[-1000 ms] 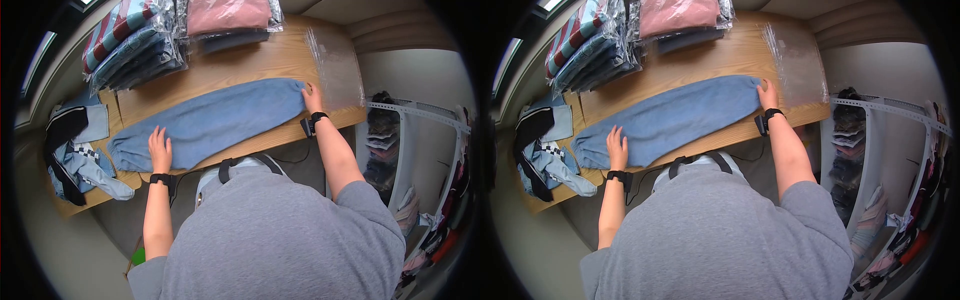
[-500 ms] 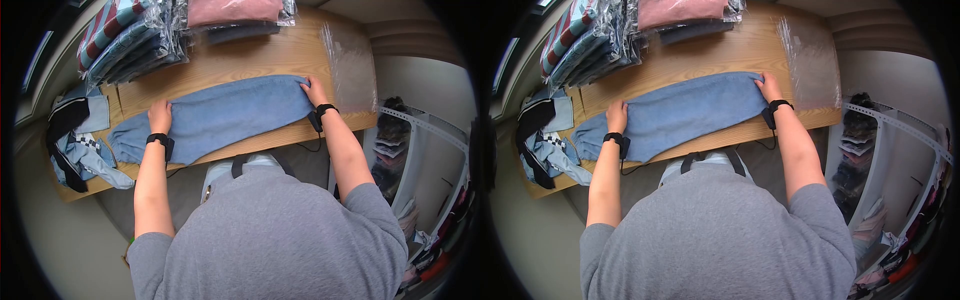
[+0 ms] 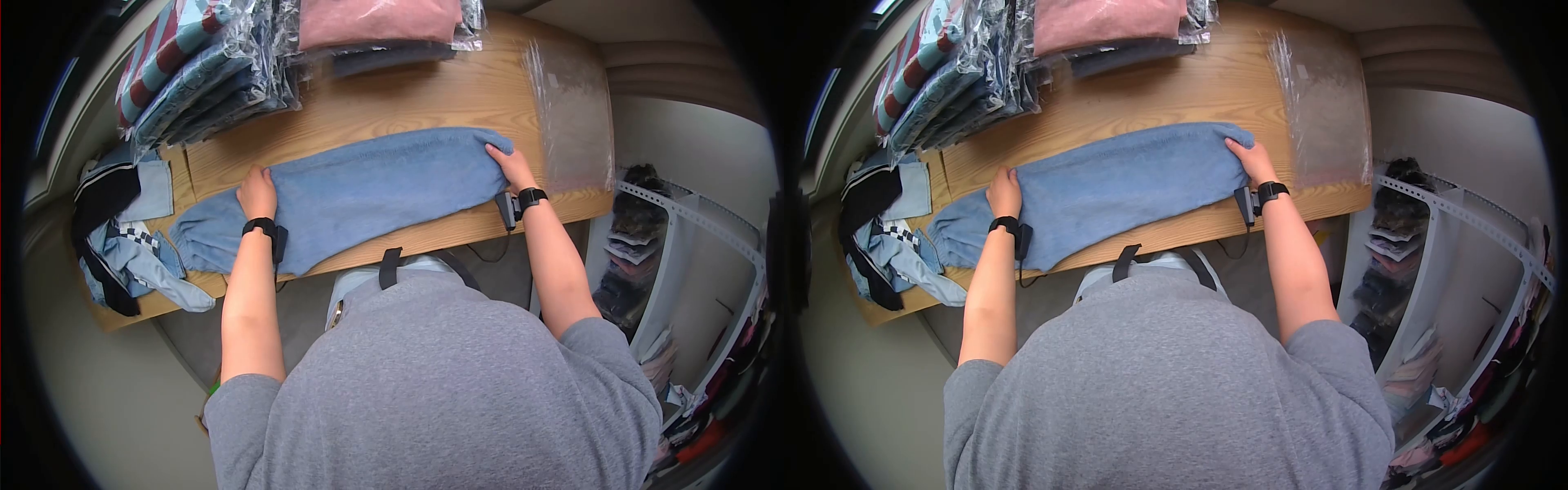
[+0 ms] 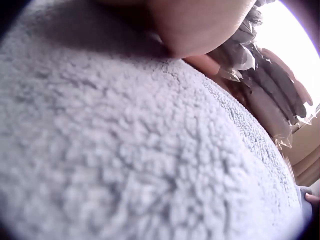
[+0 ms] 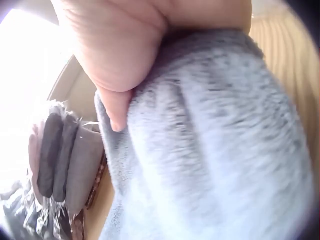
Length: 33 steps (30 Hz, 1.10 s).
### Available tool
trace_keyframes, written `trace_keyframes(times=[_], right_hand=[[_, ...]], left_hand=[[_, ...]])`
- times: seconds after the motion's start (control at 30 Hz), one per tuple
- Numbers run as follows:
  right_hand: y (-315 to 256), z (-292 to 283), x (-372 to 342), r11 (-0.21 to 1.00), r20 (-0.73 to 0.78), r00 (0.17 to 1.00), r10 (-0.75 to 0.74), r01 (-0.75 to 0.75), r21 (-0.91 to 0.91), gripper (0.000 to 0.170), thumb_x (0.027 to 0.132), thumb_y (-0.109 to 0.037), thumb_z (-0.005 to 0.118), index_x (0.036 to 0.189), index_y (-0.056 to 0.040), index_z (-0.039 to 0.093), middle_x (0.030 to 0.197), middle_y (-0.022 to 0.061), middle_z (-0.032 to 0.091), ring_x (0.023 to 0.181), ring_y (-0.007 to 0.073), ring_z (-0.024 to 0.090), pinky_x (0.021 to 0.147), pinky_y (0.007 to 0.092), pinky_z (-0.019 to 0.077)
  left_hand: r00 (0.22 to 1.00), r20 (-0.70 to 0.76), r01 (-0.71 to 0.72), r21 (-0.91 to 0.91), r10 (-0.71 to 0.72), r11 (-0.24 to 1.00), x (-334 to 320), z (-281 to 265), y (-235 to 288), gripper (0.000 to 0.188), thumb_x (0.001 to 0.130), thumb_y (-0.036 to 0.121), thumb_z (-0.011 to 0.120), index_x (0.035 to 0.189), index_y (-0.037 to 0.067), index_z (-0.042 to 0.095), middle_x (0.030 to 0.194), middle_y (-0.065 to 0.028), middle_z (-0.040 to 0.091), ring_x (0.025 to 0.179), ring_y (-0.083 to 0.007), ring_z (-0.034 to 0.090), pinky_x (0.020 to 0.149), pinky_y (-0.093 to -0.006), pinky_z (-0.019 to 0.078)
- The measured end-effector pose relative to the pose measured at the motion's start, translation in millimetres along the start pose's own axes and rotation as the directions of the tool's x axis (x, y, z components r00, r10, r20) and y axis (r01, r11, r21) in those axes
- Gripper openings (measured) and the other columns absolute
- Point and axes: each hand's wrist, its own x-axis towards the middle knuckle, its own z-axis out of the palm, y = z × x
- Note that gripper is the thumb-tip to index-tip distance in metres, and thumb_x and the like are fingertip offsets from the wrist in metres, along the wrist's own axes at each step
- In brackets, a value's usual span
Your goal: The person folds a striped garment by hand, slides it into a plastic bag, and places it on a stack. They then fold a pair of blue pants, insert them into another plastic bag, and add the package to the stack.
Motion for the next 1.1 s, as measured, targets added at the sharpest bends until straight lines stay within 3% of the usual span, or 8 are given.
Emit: trace_keyframes(times=[0.2, 0.3, 0.47, 0.53, 0.77, 0.93, 1.03, 1.1], right_hand=[[-31, -39, -7, 0.903, -0.085, 0.956, -0.281, 0.233, -0.361, 0.041, 0.081, -0.033, 0.070, 0.103, 0.0008, 0.065, 0.096, 0.0134, 0.068, 0.089, 0.0216, 0.064, 0.079, 0.0322, 0.0481], [-30, -50, 13, 0.827, -0.165, 0.928, -0.334, 0.205, -0.524, 0.048, 0.079, -0.040, 0.070, 0.104, 0.0017, 0.064, 0.098, 0.0159, 0.068, 0.089, 0.0264, 0.064, 0.080, 0.0336, 0.0480], [0, -48, 39, 0.882, -0.203, 0.947, -0.249, 0.135, -0.452, 0.059, 0.078, -0.044, 0.069, 0.110, 0.0048, 0.059, 0.104, 0.0205, 0.064, 0.096, 0.0273, 0.062, 0.084, 0.0338, 0.0463], [8, -53, 42, 0.924, -0.168, 0.966, -0.195, 0.124, -0.362, 0.062, 0.078, -0.045, 0.069, 0.111, 0.0056, 0.057, 0.106, 0.0218, 0.063, 0.099, 0.0278, 0.061, 0.085, 0.0337, 0.0456], [28, -60, 45, 0.835, -0.154, 0.911, -0.383, 0.270, -0.480, 0.052, 0.085, -0.040, 0.063, 0.114, 0.0026, 0.056, 0.105, 0.0218, 0.063, 0.099, 0.0303, 0.060, 0.087, 0.0345, 0.0446], [9, -62, 50, 0.796, -0.189, 0.876, -0.444, 0.289, -0.531, 0.048, 0.085, -0.036, 0.063, 0.117, -0.0012, 0.054, 0.106, 0.0210, 0.062, 0.100, 0.0337, 0.059, 0.088, 0.0388, 0.0444], [-9, -23, 41, 0.452, -0.343, 0.632, -0.695, 0.013, -0.892, 0.039, 0.082, -0.020, 0.062, 0.116, -0.0034, 0.052, 0.110, 0.0183, 0.058, 0.104, 0.0374, 0.053, 0.089, 0.0448, 0.0421], [-38, 31, 15, 0.287, -0.037, 0.549, -0.835, 0.379, -0.880, 0.040, 0.077, -0.015, 0.064, 0.114, -0.0032, 0.052, 0.110, 0.0184, 0.058, 0.104, 0.0362, 0.053, 0.090, 0.0430, 0.0427]], left_hand=[[0.951, -0.307, -0.052, -0.034, 0.039, 0.998, -8, -7, 12, 0.018, 0.089, 0.021, 0.054, 0.093, 0.004, 0.057, 0.096, -0.0128, 0.060, 0.094, -0.0322, 0.053, 0.080, -0.0446, 0.0400], [0.969, -0.231, -0.106, -0.074, 0.086, 0.992, -3, -9, 31, 0.021, 0.087, 0.023, 0.057, 0.097, 0.004, 0.056, 0.100, -0.0117, 0.060, 0.100, -0.0309, 0.052, 0.085, -0.0448, 0.0387], [0.974, -0.227, -0.036, -0.151, 0.001, 0.988, -4, -8, 44, 0.025, 0.085, 0.022, 0.060, 0.103, 0.005, 0.054, 0.107, -0.0118, 0.058, 0.109, -0.0303, 0.049, 0.093, -0.0443, 0.0352], [0.874, -0.453, -0.254, -0.113, 0.178, 0.961, -17, -20, 41, 0.025, 0.083, 0.018, 0.060, 0.103, 0.005, 0.054, 0.107, -0.0118, 0.057, 0.106, -0.0311, 0.050, 0.091, -0.0434, 0.0368], [0.910, -0.004, -0.408, -0.169, 0.414, 0.897, -138, -42, 20, 0.035, 0.074, 0.024, 0.068, 0.101, 0.005, 0.055, 0.094, -0.0106, 0.054, 0.089, -0.0285, 0.051, 0.078, -0.0393, 0.0400], [0.931, 0.075, -0.346, -0.144, 0.359, 0.927, -179, -16, 25, 0.036, 0.071, 0.020, 0.067, 0.100, 0.004, 0.054, 0.097, -0.0118, 0.053, 0.093, -0.0292, 0.051, 0.080, -0.0409, 0.0412], [0.955, 0.046, -0.286, -0.139, 0.294, 0.948, -180, -3, 26, 0.036, 0.069, 0.016, 0.065, 0.102, 0.004, 0.054, 0.096, -0.0115, 0.053, 0.093, -0.0293, 0.051, 0.079, -0.0414, 0.0423], [0.964, 0.041, -0.251, -0.165, 0.261, 0.954, -182, -3, 29, 0.034, 0.068, 0.011, 0.061, 0.101, 0.004, 0.056, 0.092, -0.0108, 0.053, 0.089, -0.0295, 0.052, 0.077, -0.0417, 0.0434]])
